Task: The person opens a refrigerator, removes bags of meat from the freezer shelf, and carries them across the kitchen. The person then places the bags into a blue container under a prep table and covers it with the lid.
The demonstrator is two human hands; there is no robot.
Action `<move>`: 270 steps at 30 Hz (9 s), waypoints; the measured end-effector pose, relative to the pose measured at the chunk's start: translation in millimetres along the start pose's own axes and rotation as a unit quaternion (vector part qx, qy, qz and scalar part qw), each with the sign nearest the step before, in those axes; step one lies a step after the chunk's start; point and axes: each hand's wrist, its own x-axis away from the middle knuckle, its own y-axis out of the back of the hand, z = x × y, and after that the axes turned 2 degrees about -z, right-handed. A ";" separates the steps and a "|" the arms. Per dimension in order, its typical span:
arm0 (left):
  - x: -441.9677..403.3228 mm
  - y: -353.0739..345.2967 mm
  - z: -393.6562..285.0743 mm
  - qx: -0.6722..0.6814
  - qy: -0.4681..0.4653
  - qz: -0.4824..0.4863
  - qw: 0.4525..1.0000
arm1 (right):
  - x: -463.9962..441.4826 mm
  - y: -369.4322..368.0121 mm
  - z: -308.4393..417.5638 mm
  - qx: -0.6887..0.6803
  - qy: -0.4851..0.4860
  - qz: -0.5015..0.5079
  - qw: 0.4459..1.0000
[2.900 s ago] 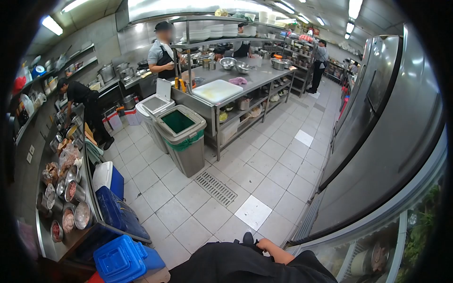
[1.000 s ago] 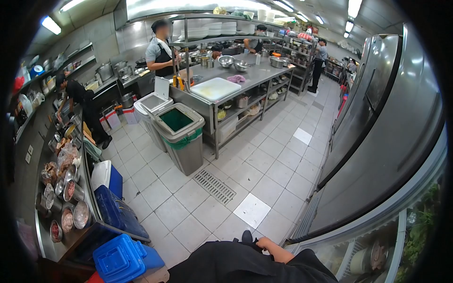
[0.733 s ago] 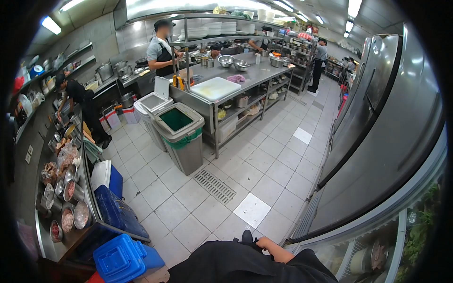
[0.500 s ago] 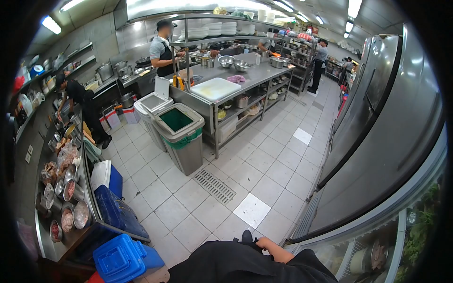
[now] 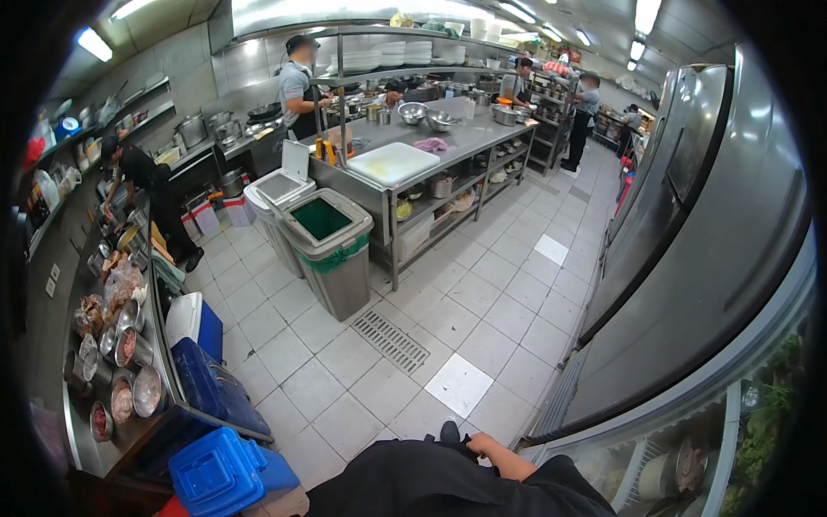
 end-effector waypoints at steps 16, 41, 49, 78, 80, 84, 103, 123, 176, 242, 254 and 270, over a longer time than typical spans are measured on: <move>1.8 3.7 -2.7 0.000 0.005 -0.001 1.000 | 1.6 -0.3 -0.1 0.005 -0.006 0.006 1.000; 2.0 4.9 -2.2 0.004 0.017 0.002 1.000 | -4.5 1.8 -1.2 -0.001 -0.003 -0.001 1.000; 5.9 4.6 -1.1 0.005 0.023 0.004 1.000 | -1.8 3.2 3.4 0.013 -0.002 -0.002 1.000; 7.1 5.3 -0.7 0.018 0.025 0.000 1.000 | 10.9 5.5 14.8 0.036 0.012 0.005 0.999; 7.1 6.2 0.1 0.016 0.025 0.001 1.000 | 9.4 4.2 13.4 0.020 0.010 -0.002 1.000; 7.6 5.0 1.4 0.019 0.026 0.002 0.999 | 9.0 5.1 13.5 0.017 0.014 -0.002 1.000; 6.9 7.7 1.0 0.020 0.025 0.002 0.999 | 3.5 2.5 7.8 -0.025 0.026 -0.021 0.999; 7.8 10.6 -2.2 0.020 0.024 0.001 1.000 | 14.5 11.0 13.3 0.090 0.063 -0.052 0.993; -17.2 7.9 7.9 0.070 -0.006 0.025 0.997 | 12.7 8.7 14.4 0.124 0.095 -0.102 0.982; -62.7 42.3 -111.4 -0.050 0.068 0.080 0.993 | 53.7 100.6 -110.4 -0.337 -0.222 -0.553 0.729; -207.3 104.0 -284.5 -0.125 0.045 0.038 0.990 | 72.9 246.6 -220.2 -0.482 -0.276 -0.733 0.392; -394.6 62.2 -437.8 -0.123 -0.056 0.187 0.973 | 82.1 247.5 -179.5 -0.408 -0.309 -0.699 0.499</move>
